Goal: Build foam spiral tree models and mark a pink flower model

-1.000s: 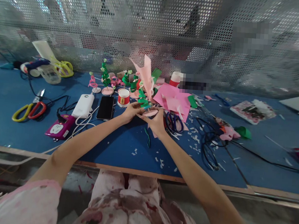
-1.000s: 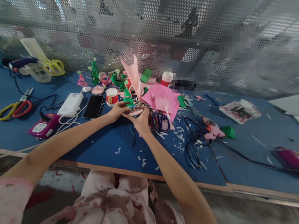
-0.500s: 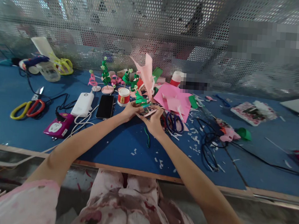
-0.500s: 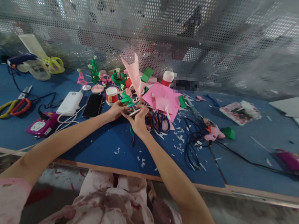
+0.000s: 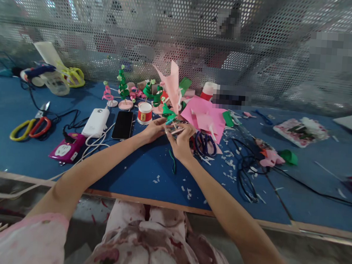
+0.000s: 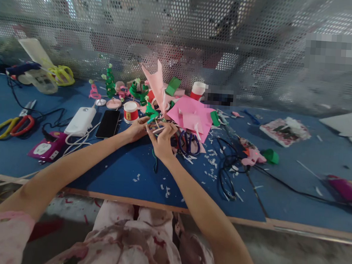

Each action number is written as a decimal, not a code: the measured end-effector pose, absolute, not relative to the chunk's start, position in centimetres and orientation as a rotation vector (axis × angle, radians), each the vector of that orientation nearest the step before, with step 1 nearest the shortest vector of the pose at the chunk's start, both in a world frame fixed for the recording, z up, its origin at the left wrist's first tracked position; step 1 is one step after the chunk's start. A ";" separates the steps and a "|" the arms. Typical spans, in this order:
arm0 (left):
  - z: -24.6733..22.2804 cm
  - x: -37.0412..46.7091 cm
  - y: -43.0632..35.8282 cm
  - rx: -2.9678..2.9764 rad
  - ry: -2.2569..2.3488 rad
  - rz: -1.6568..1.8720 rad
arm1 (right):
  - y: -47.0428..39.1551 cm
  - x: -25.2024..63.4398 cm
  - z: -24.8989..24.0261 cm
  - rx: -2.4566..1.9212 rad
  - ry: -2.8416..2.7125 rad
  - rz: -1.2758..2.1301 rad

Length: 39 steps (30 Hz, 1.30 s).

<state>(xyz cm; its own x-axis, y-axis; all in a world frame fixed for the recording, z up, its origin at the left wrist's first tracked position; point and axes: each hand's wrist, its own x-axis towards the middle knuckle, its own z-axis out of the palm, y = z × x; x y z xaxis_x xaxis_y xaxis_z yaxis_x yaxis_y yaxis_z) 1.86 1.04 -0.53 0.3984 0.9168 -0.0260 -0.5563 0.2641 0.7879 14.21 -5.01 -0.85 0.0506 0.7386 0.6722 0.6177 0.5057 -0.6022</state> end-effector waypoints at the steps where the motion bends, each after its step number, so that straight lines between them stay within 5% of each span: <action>1: -0.4 1.9 1.0 0.764 0.537 1.073 | -5.1 14.2 -0.8 -1.183 -1.647 0.135; 39: -0.4 2.5 1.0 1.063 0.905 1.142 | -3.9 13.9 -2.1 -1.320 -1.543 0.169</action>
